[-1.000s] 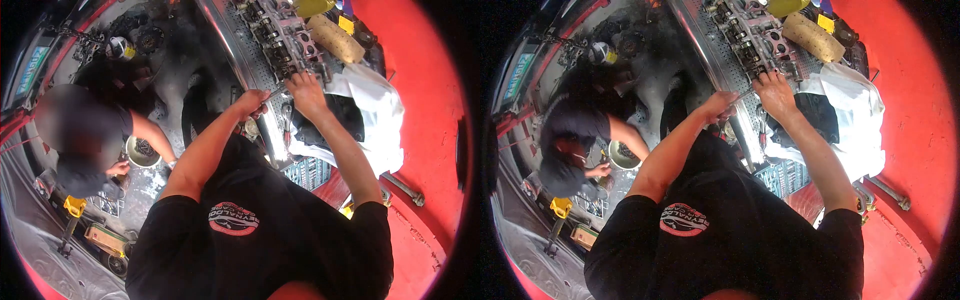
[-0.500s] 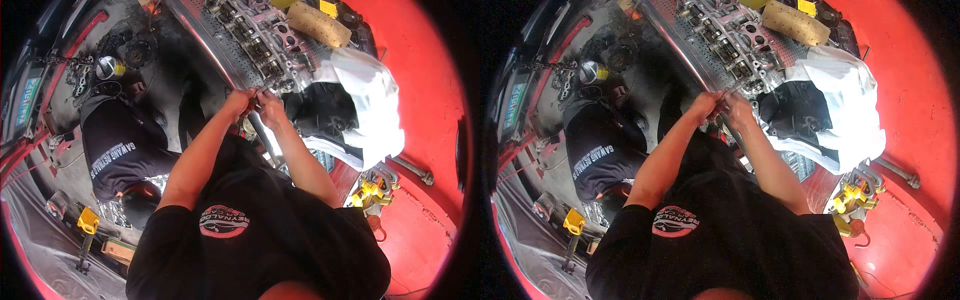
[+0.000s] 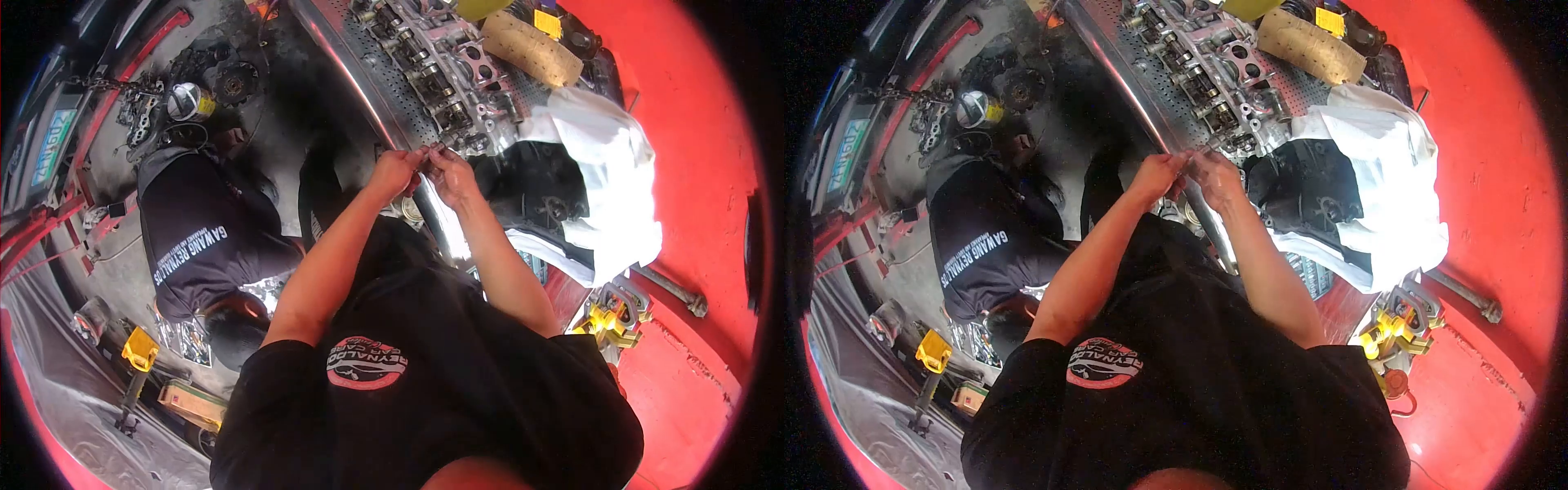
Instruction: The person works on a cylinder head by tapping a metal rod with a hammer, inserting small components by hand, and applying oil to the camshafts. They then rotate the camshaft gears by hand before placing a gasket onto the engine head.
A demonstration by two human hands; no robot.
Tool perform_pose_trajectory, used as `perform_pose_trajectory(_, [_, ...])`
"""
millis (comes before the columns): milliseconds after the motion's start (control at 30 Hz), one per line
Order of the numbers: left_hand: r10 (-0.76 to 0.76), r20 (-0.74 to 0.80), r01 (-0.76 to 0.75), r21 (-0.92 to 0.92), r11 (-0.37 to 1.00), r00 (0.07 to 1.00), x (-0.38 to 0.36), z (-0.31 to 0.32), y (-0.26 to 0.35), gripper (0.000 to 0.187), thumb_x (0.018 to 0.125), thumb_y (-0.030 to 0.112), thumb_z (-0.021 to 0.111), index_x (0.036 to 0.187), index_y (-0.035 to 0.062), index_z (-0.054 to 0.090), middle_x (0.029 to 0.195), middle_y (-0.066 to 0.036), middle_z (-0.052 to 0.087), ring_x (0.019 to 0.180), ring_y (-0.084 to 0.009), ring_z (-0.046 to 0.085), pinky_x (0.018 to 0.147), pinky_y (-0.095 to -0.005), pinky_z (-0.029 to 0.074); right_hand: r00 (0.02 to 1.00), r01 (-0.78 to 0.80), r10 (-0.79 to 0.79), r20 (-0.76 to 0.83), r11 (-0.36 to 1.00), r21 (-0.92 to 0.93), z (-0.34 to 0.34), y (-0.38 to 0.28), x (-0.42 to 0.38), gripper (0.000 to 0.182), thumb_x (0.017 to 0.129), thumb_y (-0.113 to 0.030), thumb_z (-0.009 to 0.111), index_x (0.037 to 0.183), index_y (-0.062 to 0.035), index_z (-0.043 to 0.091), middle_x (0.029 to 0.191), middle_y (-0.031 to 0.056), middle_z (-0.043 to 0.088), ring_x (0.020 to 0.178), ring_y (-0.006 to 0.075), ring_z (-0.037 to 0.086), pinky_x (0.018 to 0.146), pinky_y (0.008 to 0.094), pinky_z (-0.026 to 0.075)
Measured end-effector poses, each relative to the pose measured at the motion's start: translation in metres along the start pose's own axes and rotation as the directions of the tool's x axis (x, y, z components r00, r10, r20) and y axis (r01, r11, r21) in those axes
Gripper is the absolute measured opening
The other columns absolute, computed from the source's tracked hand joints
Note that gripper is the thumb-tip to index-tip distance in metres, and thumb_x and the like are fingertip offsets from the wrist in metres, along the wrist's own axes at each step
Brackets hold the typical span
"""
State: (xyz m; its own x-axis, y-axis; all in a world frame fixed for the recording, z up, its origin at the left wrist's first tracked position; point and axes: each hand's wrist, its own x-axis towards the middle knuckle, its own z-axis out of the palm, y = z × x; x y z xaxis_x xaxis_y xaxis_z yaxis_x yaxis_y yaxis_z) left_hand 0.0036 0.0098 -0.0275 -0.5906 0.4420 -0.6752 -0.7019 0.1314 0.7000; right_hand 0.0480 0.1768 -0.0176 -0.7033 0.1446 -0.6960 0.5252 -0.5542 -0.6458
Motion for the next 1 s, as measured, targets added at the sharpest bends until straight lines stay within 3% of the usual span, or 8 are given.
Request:
perform_pose_trajectory(167, [0.609,-0.338,-0.446,0.448,0.774,0.717,-0.018,0.022,-0.002,0.032,0.087,0.03,0.076,0.088,-0.0009,0.065,0.074,-0.019,0.067,0.075,-0.0363,0.069,0.069,-0.0445,0.055,0.971,-0.116,0.097,-0.22,0.99,-0.075,0.03,-0.012,-0.002,0.036,0.096,-0.021,0.073,0.118,-0.0002,0.055,0.118,0.0138,0.067,0.1,0.0255,0.067,0.092,0.0455,0.053])
perform_pose_trajectory(267, [0.457,-0.327,-0.314,0.406,0.858,0.827,-0.007,0.018,-0.011,0.032,0.087,0.029,0.076,0.088,-0.0005,0.064,0.076,-0.019,0.068,0.074,-0.0348,0.069,0.07,-0.0439,0.055,0.996,-0.065,0.072,-0.052,0.992,0.112,0.018,-0.008,0.002,0.035,0.095,-0.019,0.074,0.115,0.0016,0.054,0.111,0.0153,0.069,0.094,0.0263,0.069,0.089,0.0453,0.055])
perform_pose_trajectory(400, [-0.201,0.212,0.255,-0.268,0.929,0.956,0.008,-0.009,-0.015,0.023,0.087,0.019,0.076,0.091,-0.0014,0.065,0.074,-0.014,0.068,0.074,-0.0297,0.07,0.071,-0.0416,0.055,1.0,0.004,-0.006,0.01,0.987,0.162,0.024,-0.02,-0.012,0.038,0.094,-0.015,0.074,0.119,0.0046,0.053,0.108,0.0158,0.069,0.091,0.0278,0.07,0.088,0.0467,0.056])
perform_pose_trajectory(567, [0.416,-0.31,-0.278,0.404,0.871,0.855,-0.025,0.023,0.004,0.023,0.087,0.016,0.077,0.093,-0.0016,0.065,0.076,-0.014,0.068,0.076,-0.0299,0.07,0.07,-0.0421,0.054,0.988,0.002,0.0,-0.157,1.0,0.014,0.008,-0.005,0.005,0.046,0.093,-0.014,0.075,0.126,0.0064,0.05,0.11,0.0177,0.067,0.094,0.0301,0.069,0.088,0.0481,0.055])
perform_pose_trajectory(667, [0.51,-0.267,-0.313,0.537,0.784,0.818,-0.018,0.025,0.0,0.023,0.086,0.013,0.077,0.098,-0.0018,0.065,0.081,-0.015,0.069,0.078,-0.0302,0.07,0.072,-0.0425,0.054,0.988,-0.061,0.07,-0.138,0.996,0.069,0.011,-0.007,0.011,0.043,0.094,-0.014,0.074,0.126,0.003,0.05,0.112,0.0162,0.067,0.099,0.0301,0.068,0.089,0.0474,0.054])
perform_pose_trajectory(767, [0.49,-0.253,-0.324,0.493,0.807,0.834,-0.012,0.017,-0.01,0.022,0.091,0.018,0.073,0.098,-0.0012,0.064,0.081,-0.012,0.069,0.072,-0.0275,0.069,0.065,-0.0423,0.055,0.994,-0.099,0.104,-0.027,0.983,0.158,0.015,-0.015,0.001,0.035,0.096,-0.012,0.071,0.124,0.0001,0.054,0.118,0.016,0.067,0.107,0.0293,0.067,0.092,0.0428,0.054])
perform_pose_trajectory(867, [-0.239,0.161,0.279,-0.313,0.908,0.958,-0.004,0.0,-0.004,0.028,0.098,0.027,0.067,0.097,-0.0003,0.066,0.078,-0.008,0.067,0.065,-0.0226,0.066,0.055,-0.039,0.053,0.995,-0.097,0.091,0.043,0.978,0.183,0.011,-0.017,-0.009,0.032,0.097,-0.008,0.067,0.126,-0.0016,0.054,0.127,0.017,0.065,0.115,0.029,0.064,0.096,0.0402,0.053])
perform_pose_trajectory(1000, [0.143,-0.154,-0.115,0.175,0.978,0.978,0.004,0.014,-0.019,0.04,0.096,0.036,0.067,0.095,-0.0031,0.062,0.082,-0.017,0.069,0.071,-0.031,0.068,0.071,-0.0445,0.055,0.997,-0.061,0.063,-0.036,0.997,0.052,0.004,-0.009,0.0,0.036,0.097,-0.011,0.07,0.127,-0.0017,0.053,0.12,0.0149,0.067,0.108,0.0286,0.066,0.094,0.0398,0.054])
